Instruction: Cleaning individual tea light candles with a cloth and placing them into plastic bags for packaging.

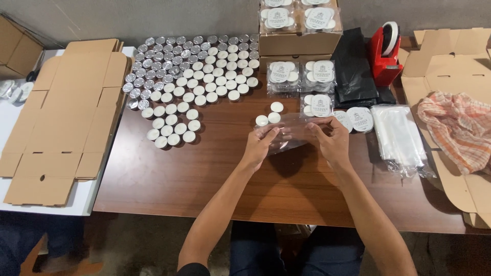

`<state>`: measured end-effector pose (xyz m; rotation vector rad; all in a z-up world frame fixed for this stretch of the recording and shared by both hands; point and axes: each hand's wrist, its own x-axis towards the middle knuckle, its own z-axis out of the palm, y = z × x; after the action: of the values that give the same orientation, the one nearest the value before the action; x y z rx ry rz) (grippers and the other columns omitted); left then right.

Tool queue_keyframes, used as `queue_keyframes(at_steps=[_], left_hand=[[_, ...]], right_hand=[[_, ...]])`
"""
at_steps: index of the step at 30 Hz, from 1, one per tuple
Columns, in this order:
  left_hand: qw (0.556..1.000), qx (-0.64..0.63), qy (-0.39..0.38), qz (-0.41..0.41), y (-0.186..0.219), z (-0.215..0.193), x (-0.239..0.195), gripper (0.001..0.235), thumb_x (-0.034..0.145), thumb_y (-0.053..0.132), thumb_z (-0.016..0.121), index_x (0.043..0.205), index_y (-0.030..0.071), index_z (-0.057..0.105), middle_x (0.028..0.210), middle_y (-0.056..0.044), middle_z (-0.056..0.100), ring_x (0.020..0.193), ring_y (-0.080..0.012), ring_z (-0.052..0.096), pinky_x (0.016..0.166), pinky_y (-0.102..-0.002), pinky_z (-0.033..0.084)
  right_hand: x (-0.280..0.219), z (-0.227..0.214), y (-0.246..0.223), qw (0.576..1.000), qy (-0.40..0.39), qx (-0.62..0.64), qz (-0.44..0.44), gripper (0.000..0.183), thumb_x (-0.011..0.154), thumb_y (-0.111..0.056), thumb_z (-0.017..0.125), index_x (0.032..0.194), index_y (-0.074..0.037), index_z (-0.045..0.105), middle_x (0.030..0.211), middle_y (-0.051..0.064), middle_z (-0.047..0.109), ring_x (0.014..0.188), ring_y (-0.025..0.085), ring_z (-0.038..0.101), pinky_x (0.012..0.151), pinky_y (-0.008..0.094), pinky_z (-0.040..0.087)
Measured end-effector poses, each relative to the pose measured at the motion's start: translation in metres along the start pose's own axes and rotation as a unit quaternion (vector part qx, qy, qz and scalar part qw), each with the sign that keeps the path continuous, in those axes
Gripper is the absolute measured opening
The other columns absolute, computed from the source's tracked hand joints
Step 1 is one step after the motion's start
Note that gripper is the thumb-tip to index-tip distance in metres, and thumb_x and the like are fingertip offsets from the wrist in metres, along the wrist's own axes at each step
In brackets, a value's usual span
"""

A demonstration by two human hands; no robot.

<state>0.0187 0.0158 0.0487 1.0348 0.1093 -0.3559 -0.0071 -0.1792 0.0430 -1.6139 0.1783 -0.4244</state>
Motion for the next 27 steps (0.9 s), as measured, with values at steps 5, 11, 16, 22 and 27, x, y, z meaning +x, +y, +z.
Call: queue_keyframes(at_steps=[5, 11, 16, 22, 27], left_hand=[[0.999, 0.042, -0.012, 0.007, -0.001, -0.005, 0.002, 0.026, 0.094, 0.013, 0.072, 0.117, 0.003, 0.074, 0.109, -0.02, 0.075, 0.093, -0.0291, 0.076, 0.077, -0.039, 0.067], [0.996, 0.074, -0.03, 0.042, -0.003, -0.013, 0.008, 0.028, 0.095, 0.015, 0.073, 0.122, 0.006, 0.073, 0.111, -0.02, 0.075, 0.1, -0.0287, 0.074, 0.081, -0.04, 0.067], [0.996, 0.071, -0.048, -0.021, 0.008, -0.005, -0.002, 0.029, 0.094, 0.015, 0.072, 0.122, 0.007, 0.073, 0.114, -0.019, 0.074, 0.094, -0.0285, 0.075, 0.079, -0.041, 0.067], [0.993, 0.087, -0.067, -0.048, -0.001, -0.011, 0.002, 0.028, 0.093, 0.018, 0.074, 0.12, 0.009, 0.073, 0.115, -0.018, 0.073, 0.094, -0.0314, 0.075, 0.079, -0.043, 0.066], [0.992, 0.074, -0.085, -0.056, -0.052, -0.057, 0.047, 0.028, 0.093, 0.02, 0.076, 0.119, 0.01, 0.074, 0.109, -0.017, 0.074, 0.091, -0.0318, 0.076, 0.079, -0.044, 0.066]], right_hand=[[0.001, -0.006, -0.005, 0.999, -0.014, 0.026, 0.026, 0.017, 0.091, -0.016, 0.082, 0.096, -0.006, 0.069, 0.1, 0.011, 0.075, 0.081, 0.011, 0.069, 0.069, 0.024, 0.059], [0.002, -0.009, -0.007, 0.992, -0.069, 0.092, 0.058, 0.011, 0.094, -0.014, 0.074, 0.092, -0.005, 0.067, 0.112, 0.012, 0.073, 0.088, 0.013, 0.069, 0.079, 0.03, 0.058], [0.017, -0.035, 0.054, 0.946, -0.167, 0.236, 0.147, 0.017, 0.095, -0.004, 0.053, 0.092, 0.003, 0.069, 0.097, 0.018, 0.069, 0.08, 0.025, 0.07, 0.059, 0.032, 0.054], [-0.001, -0.021, -0.011, 0.968, -0.209, 0.077, 0.114, 0.022, 0.09, 0.001, 0.066, 0.11, -0.002, 0.075, 0.083, 0.011, 0.072, 0.064, 0.014, 0.066, 0.049, 0.023, 0.048], [0.0, -0.018, -0.011, 0.968, -0.241, 0.013, 0.063, 0.055, 0.078, 0.0, 0.082, 0.131, -0.006, 0.069, 0.095, 0.012, 0.07, 0.082, 0.015, 0.066, 0.068, 0.031, 0.059]])
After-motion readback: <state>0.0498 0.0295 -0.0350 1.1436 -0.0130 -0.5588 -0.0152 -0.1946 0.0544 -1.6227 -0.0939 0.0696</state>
